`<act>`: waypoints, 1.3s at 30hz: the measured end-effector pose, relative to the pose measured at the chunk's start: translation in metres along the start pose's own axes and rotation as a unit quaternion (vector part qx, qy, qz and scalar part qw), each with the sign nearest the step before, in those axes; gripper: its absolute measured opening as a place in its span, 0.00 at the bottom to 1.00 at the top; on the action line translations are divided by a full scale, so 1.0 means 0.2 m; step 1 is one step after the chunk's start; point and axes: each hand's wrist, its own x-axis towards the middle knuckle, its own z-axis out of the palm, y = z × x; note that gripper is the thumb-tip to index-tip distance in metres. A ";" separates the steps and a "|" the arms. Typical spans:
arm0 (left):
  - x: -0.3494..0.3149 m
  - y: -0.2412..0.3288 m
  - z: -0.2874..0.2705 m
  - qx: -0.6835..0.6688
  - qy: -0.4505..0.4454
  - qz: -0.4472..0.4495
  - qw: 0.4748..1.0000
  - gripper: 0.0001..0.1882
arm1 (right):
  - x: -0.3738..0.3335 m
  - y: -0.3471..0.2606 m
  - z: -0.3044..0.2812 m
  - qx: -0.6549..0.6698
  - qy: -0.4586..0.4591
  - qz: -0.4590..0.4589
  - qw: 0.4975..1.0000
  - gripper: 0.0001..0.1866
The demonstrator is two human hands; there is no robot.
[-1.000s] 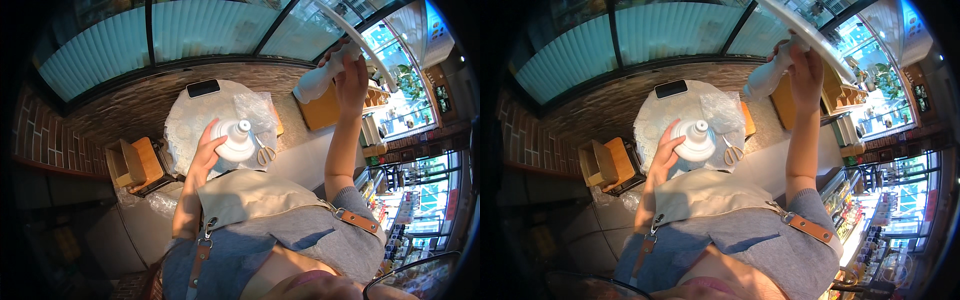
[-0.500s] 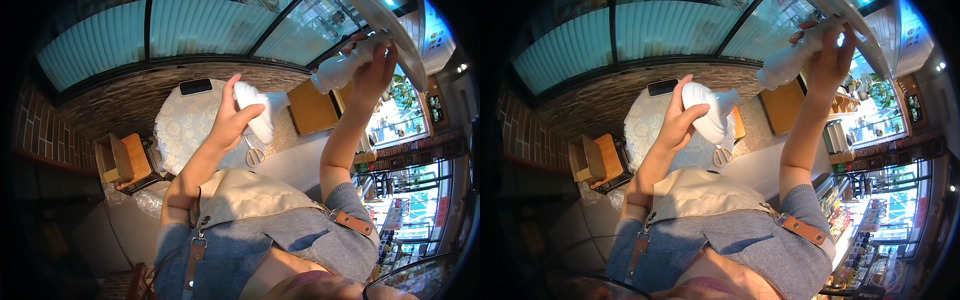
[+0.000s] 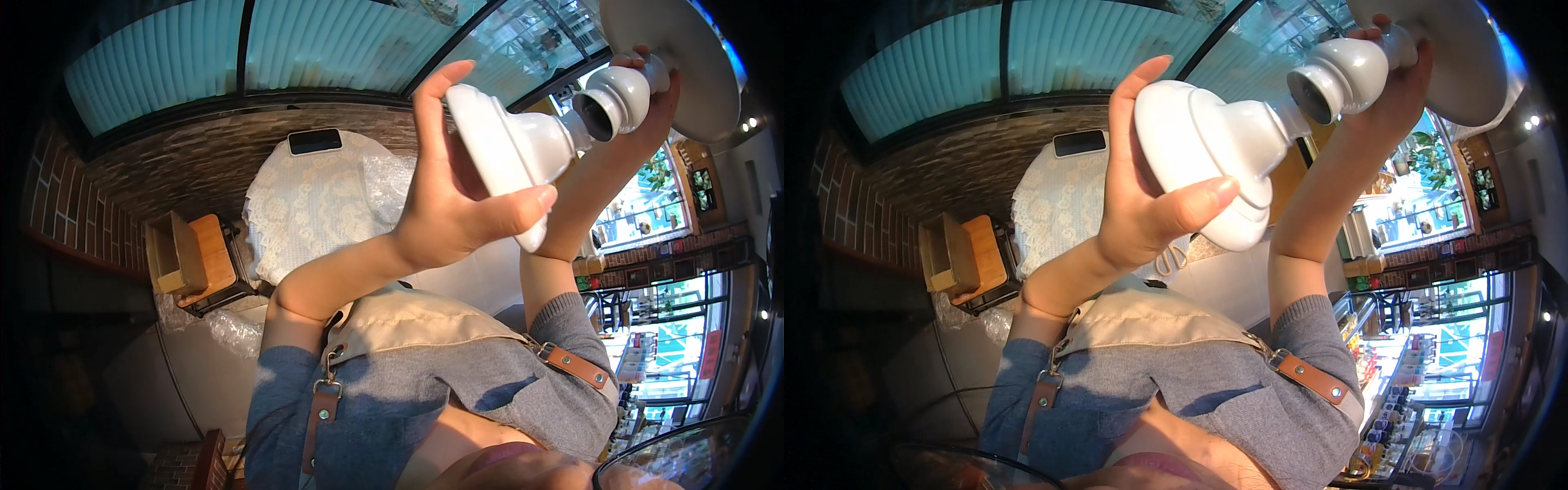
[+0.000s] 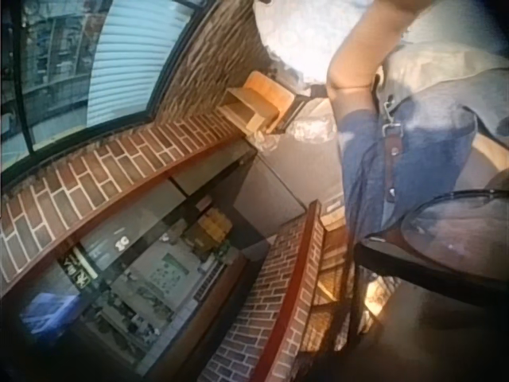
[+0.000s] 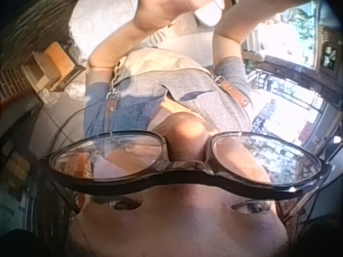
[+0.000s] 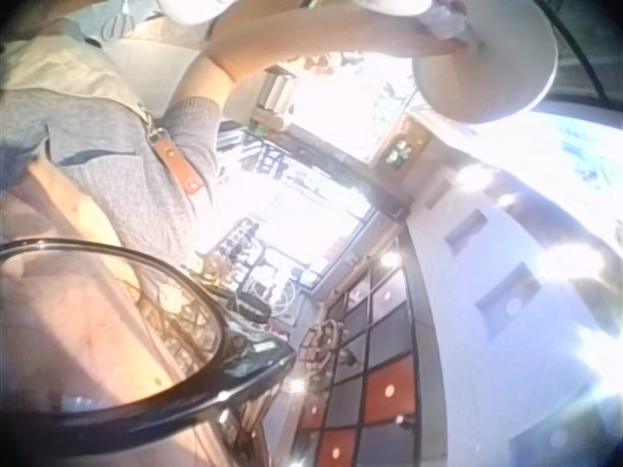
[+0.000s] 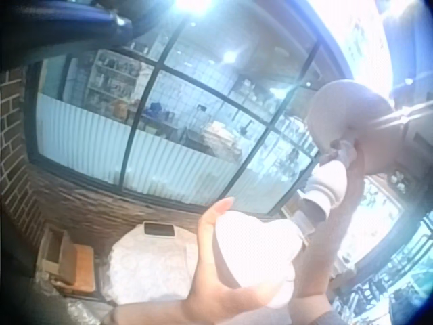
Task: The person unwraps a white lamp from bubble wrap, then assembles it by attaching the base, stem, and shade. They use a screwdriver to secure the components and inspect the finished lamp.
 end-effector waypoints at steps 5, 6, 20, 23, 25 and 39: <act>0.00 0.01 0.03 -0.008 0.018 0.010 1.000 0.54 | 0.02 -0.01 0.02 -0.014 -0.016 -0.022 1.000 0.26; 0.00 0.01 0.03 -0.003 0.021 0.010 1.000 0.54 | 0.02 -0.02 0.02 -0.013 -0.015 -0.029 0.999 0.27; -0.03 0.00 -0.06 -0.035 0.062 -0.019 0.997 0.48 | 0.02 0.05 0.10 -0.320 0.023 -0.195 0.927 0.26; -0.04 -0.02 -0.10 -0.050 0.071 -0.029 0.996 0.47 | 0.03 0.10 0.16 -0.402 -0.006 -0.231 0.886 0.25; -0.04 -0.02 -0.11 -0.070 0.074 -0.034 0.994 0.47 | 0.05 0.11 0.18 -0.429 -0.020 -0.236 0.872 0.24; -0.04 -0.09 -0.20 -0.109 0.069 -0.039 0.991 0.47 | 0.08 0.23 0.18 -0.345 -0.040 -0.185 0.919 0.22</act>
